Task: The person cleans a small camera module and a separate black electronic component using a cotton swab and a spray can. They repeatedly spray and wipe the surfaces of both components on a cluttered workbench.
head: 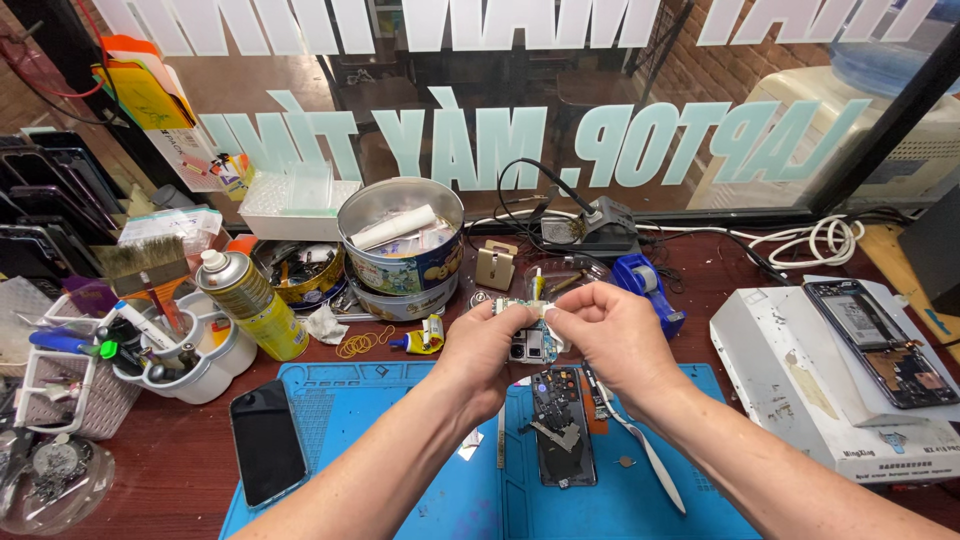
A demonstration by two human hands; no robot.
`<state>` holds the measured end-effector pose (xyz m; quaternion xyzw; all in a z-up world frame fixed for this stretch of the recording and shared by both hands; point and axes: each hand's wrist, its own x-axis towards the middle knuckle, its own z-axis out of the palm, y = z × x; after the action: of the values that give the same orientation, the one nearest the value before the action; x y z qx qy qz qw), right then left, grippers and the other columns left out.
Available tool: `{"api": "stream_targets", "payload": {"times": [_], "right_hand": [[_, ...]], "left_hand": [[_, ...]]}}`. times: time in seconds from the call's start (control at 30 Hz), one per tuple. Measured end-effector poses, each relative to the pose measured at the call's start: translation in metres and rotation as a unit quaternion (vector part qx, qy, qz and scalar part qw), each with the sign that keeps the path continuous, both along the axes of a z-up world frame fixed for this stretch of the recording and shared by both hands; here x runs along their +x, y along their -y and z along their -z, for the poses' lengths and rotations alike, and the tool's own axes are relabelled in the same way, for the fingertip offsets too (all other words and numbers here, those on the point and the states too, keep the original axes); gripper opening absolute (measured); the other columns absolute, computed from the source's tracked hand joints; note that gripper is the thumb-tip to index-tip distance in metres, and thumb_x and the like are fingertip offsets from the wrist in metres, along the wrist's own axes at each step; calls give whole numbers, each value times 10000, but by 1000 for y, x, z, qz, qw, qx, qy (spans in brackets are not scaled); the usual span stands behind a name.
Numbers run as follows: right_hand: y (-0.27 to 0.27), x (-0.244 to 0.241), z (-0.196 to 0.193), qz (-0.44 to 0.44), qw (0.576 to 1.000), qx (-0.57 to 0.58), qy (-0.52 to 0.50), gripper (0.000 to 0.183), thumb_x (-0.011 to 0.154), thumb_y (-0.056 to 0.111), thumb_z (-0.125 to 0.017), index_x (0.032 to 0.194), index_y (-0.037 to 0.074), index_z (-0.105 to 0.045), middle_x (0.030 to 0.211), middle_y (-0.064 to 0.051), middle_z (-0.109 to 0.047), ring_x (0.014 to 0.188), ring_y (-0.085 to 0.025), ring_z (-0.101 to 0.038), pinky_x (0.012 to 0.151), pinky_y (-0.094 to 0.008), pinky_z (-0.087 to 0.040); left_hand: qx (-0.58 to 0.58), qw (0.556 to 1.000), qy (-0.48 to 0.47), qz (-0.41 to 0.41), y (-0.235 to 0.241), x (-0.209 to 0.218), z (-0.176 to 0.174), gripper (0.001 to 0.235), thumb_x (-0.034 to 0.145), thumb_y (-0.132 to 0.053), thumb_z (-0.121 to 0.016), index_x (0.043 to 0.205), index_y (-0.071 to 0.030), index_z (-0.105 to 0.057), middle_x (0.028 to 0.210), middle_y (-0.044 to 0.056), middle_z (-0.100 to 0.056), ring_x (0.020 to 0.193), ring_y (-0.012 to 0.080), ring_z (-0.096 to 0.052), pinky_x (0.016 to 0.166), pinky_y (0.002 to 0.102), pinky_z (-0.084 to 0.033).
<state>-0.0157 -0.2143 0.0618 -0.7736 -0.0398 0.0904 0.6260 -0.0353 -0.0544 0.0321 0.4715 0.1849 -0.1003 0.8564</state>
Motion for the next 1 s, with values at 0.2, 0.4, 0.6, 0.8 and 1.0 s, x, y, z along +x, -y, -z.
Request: {"api": "stream_targets", "payload": {"times": [0.2,0.4,0.6,0.8,1.0], "right_hand": [[-3,0,4,18,984,148,-93,171,912,121,-703,1021,-10,-689,825,-75,-742,673,-117,-660,625,-288,-555],[-5,4,8,-13,999,41,-22,189,902,97,-734,1029,-41,-707,837,-73,-741,723,-119,-667,661,-291,-557],[-2,5,10,0,971,196,-137,164,910,121,-670,1018,-2,-664,845,-62,-717,721,-124,-692,678,-305,-606],[-8,5,10,19,993,87,-81,142,906,86,-699,992,-26,-683,798,-79,-720,659,-142,-657,611,-303,-555],[-5,-1,12,-23,998,30,-45,130,892,110,-711,973,9,-713,791,-42,-725,668,-103,-650,599,-280,-534]], "left_hand": [[-27,1000,-3,-13,-6,-1,4,151,912,-98,-643,1057,-53,-640,936,84,-728,776,181,-724,680,381,-656],[-6,1000,-9,-20,-4,-1,4,161,908,-95,-639,1061,-46,-635,935,79,-721,775,179,-718,646,377,-644],[-15,1000,-13,-23,-8,-1,0,172,911,-109,-635,1073,-54,-638,959,83,-727,798,183,-727,665,370,-652],[5,1000,-8,-15,-8,-3,2,170,913,-118,-635,1075,-65,-634,964,70,-731,806,176,-731,663,364,-652],[-28,999,-8,-28,-11,2,15,156,919,-118,-657,1061,-61,-630,947,82,-714,791,186,-718,651,382,-645]]}}
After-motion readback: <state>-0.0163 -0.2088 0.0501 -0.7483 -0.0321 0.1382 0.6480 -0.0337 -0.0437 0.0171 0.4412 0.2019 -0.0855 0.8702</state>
